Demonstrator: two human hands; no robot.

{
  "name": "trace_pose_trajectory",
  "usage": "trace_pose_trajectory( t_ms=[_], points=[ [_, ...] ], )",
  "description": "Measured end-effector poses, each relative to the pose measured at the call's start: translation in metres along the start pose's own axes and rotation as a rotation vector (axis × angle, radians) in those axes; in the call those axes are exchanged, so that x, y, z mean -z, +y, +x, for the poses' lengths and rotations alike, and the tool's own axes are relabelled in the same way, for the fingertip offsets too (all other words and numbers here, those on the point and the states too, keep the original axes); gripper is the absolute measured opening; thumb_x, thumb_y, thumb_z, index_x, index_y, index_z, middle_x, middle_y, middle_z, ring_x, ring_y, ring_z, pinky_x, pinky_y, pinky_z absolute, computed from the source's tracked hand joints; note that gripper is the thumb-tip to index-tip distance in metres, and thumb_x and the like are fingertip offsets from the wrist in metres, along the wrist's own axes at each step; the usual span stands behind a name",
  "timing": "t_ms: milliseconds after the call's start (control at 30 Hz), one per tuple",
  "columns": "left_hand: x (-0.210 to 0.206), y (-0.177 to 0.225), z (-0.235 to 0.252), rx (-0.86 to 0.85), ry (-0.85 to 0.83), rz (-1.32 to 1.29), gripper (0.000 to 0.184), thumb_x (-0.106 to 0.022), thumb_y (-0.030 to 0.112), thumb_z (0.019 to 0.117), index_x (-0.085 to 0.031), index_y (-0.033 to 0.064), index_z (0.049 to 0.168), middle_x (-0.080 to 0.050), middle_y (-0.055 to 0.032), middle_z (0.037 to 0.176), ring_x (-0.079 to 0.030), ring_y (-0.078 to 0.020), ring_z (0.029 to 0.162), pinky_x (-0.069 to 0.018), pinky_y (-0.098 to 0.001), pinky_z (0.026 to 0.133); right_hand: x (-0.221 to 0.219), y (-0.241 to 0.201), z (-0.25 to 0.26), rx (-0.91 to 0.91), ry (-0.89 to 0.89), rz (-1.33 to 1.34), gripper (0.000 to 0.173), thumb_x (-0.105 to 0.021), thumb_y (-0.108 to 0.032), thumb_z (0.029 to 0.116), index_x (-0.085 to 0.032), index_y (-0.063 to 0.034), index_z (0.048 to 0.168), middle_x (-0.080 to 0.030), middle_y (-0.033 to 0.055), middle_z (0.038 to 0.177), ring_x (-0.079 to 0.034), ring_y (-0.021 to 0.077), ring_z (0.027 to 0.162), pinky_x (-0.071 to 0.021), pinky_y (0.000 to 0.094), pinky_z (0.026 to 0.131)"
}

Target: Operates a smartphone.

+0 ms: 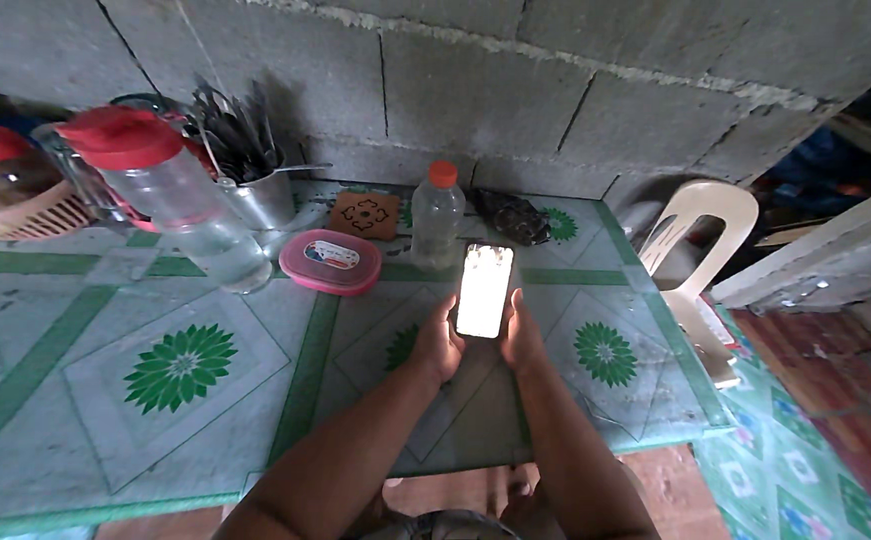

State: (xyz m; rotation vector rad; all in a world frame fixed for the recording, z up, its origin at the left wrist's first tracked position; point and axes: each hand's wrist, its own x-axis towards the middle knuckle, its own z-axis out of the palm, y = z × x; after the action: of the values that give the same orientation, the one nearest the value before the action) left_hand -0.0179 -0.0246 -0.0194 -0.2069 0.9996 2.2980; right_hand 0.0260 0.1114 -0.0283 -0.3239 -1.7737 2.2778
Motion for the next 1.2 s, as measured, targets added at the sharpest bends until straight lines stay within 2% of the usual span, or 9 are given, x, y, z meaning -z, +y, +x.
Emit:
trace_pose_trajectory(
  t_ms=[167,267,333,367,433,533,800,933,1200],
  points=[
    [0.0003,-0.0003,0.0004,-0.001,0.001,0.005,0.046,-0.036,0.035,0.1112,-0.045,0.006,0.145,-0.059,-0.0159,0.136,-0.062,-0.0264,0.121,-0.0548,-0.0443,0.099,-0.0001,0.0001,-0.0001,0.025,-0.001,0.0,0.073,-0.011,-0.052,0.1083,-0.034,0.0001,0.154,-0.056,0.0177,0.143,-0.058,0.0185,0.129,-0.0503,0.0389,0.108],
    [0.0008,-0.0006,0.0004,-0.007,-0.003,0.007,0.045,-0.036,0.035,0.1109,-0.046,0.0059,0.144,-0.061,-0.0158,0.135,-0.063,-0.026,0.119,-0.0553,-0.0435,0.097,0.0013,0.0012,0.0002,0.023,0.008,-0.02,0.068,-0.022,-0.047,0.1081,-0.034,0.0007,0.154,-0.054,0.0183,0.145,-0.056,0.0189,0.131,-0.0488,0.0387,0.11],
    [0.0005,-0.0004,-0.0003,-0.008,-0.002,0.008,0.045,-0.037,0.035,0.1108,-0.046,0.0058,0.144,-0.061,-0.0158,0.134,-0.064,-0.0256,0.119,-0.0555,-0.0428,0.097,0.0014,0.0016,0.0005,0.01,0.04,-0.042,0.058,-0.038,-0.035,0.1042,-0.039,0.0021,0.15,-0.057,0.0191,0.14,-0.059,0.0199,0.125,-0.0513,0.039,0.105],
    [0.0003,-0.0002,-0.0007,-0.007,-0.001,0.007,0.045,-0.037,0.034,0.1109,-0.046,0.0058,0.144,-0.06,-0.0158,0.135,-0.063,-0.0254,0.119,-0.0553,-0.0424,0.097,0.0006,0.0001,0.0002,0.008,0.038,-0.046,0.053,-0.043,-0.022,0.1006,-0.041,0.0026,0.148,-0.058,0.0188,0.136,-0.06,0.0198,0.121,-0.0526,0.0388,0.102],
    [-0.0002,-0.0001,-0.001,-0.012,0.0,0.006,0.044,-0.037,0.034,0.111,-0.046,0.0056,0.144,-0.06,-0.0156,0.134,-0.063,-0.0251,0.118,-0.0554,-0.0418,0.096,0.0003,-0.0023,0.0001,0.005,0.003,-0.036,0.053,-0.049,-0.003,0.0919,-0.042,0.0033,0.144,-0.061,0.0176,0.129,-0.064,0.0184,0.114,-0.0557,0.0371,0.097],
    [0.0005,-0.0003,-0.0003,-0.024,-0.015,0.013,0.044,-0.036,0.033,0.1112,-0.046,0.0056,0.144,-0.06,-0.0154,0.135,-0.063,-0.0247,0.119,-0.0551,-0.0416,0.097,0.0023,-0.0026,0.0014,0.02,-0.059,-0.039,0.063,-0.051,0.008,0.0808,-0.039,0.0033,0.143,-0.063,0.0171,0.125,-0.066,0.0181,0.11,-0.0575,0.0363,0.093],
    [0.0026,-0.0019,0.0022,-0.013,-0.017,0.006,0.046,-0.036,0.035,0.1112,-0.045,0.0059,0.145,-0.059,-0.0158,0.137,-0.062,-0.0261,0.121,-0.0541,-0.044,0.1,0.0045,-0.0018,0.0027,0.033,-0.101,-0.034,0.065,-0.05,0.009,0.0775,-0.039,0.0029,0.142,-0.064,0.0167,0.124,-0.067,0.0188,0.109,-0.0577,0.0367,0.093],
    [0.0005,-0.0004,0.0007,-0.009,-0.008,0.003,0.046,-0.036,0.035,0.1112,-0.045,0.0056,0.145,-0.06,-0.0161,0.136,-0.063,-0.0261,0.12,-0.055,-0.0435,0.098,0.0045,-0.0024,0.0029,0.025,-0.102,-0.052,0.07,-0.051,0.01,0.0744,-0.038,0.0024,0.143,-0.063,0.017,0.126,-0.067,0.0189,0.11,-0.0577,0.0369,0.093],
    [0.0016,-0.0013,0.0016,-0.017,-0.013,-0.002,0.045,-0.036,0.035,0.1112,-0.046,0.0053,0.144,-0.06,-0.0161,0.135,-0.063,-0.0259,0.12,-0.0553,-0.0434,0.097,0.0039,-0.0036,0.0022,0.027,-0.111,-0.05,0.073,-0.052,0.01,0.0738,-0.036,0.0029,0.145,-0.063,0.0174,0.126,-0.067,0.0186,0.11,-0.0578,0.0365,0.093]
  ],
)
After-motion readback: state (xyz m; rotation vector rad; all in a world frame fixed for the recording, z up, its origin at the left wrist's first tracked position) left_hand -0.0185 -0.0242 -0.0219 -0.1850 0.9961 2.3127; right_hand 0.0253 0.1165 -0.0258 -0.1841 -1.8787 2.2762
